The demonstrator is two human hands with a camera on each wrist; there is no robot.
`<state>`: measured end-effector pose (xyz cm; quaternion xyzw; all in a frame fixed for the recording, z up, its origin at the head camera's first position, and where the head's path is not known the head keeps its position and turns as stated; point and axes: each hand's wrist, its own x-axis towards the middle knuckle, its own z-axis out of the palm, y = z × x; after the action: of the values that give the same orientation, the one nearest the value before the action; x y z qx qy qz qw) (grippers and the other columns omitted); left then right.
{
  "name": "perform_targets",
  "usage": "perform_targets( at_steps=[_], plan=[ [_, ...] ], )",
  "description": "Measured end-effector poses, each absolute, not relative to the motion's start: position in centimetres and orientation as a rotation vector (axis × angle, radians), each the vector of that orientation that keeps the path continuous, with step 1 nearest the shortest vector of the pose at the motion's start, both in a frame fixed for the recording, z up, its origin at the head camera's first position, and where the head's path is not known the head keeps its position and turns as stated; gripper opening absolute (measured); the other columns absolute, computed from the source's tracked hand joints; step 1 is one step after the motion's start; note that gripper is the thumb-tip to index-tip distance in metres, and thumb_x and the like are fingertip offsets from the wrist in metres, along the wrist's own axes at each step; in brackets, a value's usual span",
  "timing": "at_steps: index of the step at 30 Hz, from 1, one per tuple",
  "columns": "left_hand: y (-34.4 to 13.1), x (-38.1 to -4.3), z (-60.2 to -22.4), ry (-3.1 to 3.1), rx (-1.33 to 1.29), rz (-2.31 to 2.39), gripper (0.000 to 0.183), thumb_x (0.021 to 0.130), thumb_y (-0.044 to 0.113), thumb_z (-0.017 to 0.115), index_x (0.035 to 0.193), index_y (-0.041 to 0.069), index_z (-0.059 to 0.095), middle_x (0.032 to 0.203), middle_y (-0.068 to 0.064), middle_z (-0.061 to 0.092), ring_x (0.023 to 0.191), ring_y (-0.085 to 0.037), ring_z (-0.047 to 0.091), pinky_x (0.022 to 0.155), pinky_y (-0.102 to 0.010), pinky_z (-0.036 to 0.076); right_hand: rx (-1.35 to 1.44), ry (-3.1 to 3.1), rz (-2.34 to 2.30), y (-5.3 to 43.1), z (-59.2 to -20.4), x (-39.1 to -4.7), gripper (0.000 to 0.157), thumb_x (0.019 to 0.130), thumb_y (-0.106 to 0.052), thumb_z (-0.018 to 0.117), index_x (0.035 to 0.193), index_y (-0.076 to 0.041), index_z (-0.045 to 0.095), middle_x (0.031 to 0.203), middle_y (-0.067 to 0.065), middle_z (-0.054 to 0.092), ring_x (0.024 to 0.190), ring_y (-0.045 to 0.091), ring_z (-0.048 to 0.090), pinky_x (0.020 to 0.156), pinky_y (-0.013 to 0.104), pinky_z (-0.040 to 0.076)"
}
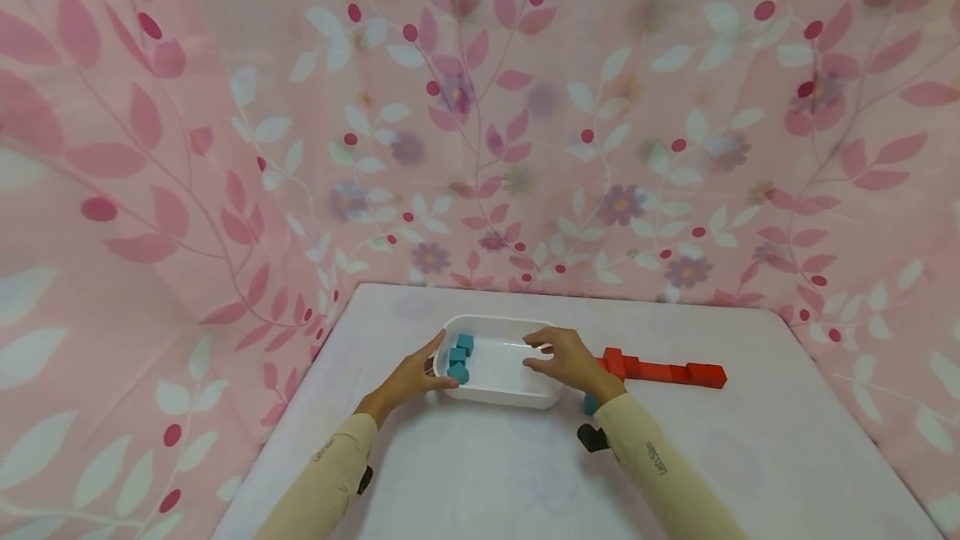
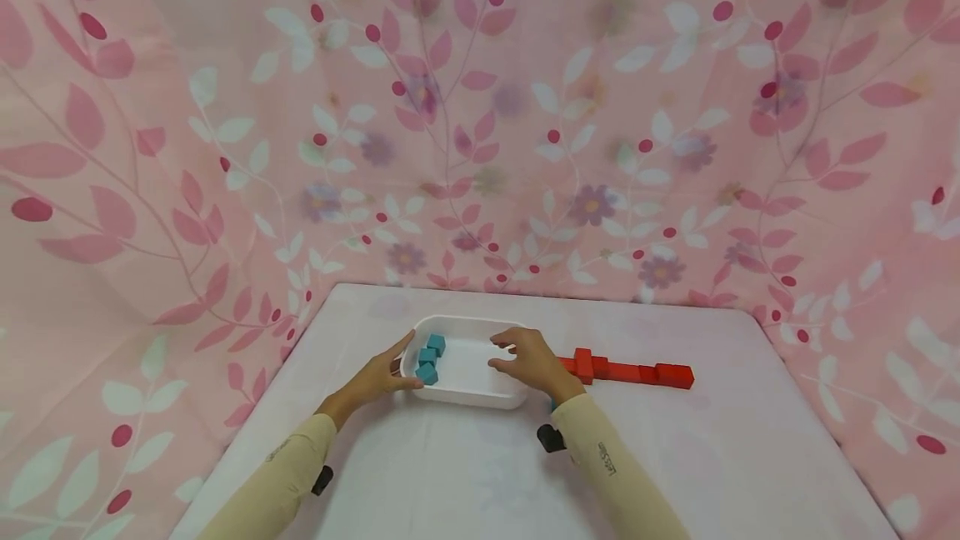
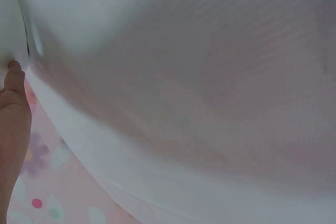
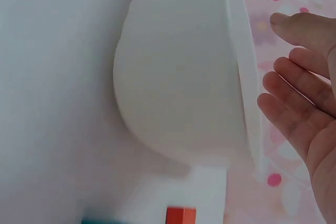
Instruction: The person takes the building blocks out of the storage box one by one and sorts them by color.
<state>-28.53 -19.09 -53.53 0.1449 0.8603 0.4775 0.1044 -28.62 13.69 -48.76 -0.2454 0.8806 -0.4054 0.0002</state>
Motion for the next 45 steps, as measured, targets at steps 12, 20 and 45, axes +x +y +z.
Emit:
perform_targets(
  at_steps=[12,20,45],
  plan=[
    [-18.9,-28.5,-53.8,2.540,0.362,1.403,0.102,0.080,0.032,0.081,0.158,0.026,0.015,0.161,-0.006,0.020,0.139,-0.032,0.035,0.108,-0.047,0.036,-0.754,2.671,-1.230,8.5,-50.7,-32.2,0.043,0.085,-0.014,0.077,0.123,0.003,0.065,0.118,0.018,0.066,0.106,0.031,0.063,0.089,0.042,0.054],
    [-18.9,-29.0,-54.1,2.530,0.409,1.406,0.102,0.080,0.032,0.081,0.158,0.027,0.015,0.161,-0.005,0.020,0.139,-0.030,0.036,0.109,-0.045,0.036,-0.843,2.700,-1.236,6.2,-51.8,-33.7,0.040,0.084,-0.009,0.077,0.119,0.007,0.066,0.116,0.020,0.067,0.103,0.033,0.065,0.088,0.043,0.055],
    [-19.2,-28.6,-54.0,2.544,0.491,1.432,0.104,0.079,0.031,0.082,0.158,0.020,0.015,0.160,-0.009,0.020,0.136,-0.031,0.041,0.107,-0.044,0.039,-0.796,2.752,-1.253,3.0,-54.5,-34.8,0.042,0.079,-0.002,0.078,0.119,0.007,0.066,0.109,0.015,0.069,0.098,0.027,0.066,0.089,0.042,0.054]
  ],
)
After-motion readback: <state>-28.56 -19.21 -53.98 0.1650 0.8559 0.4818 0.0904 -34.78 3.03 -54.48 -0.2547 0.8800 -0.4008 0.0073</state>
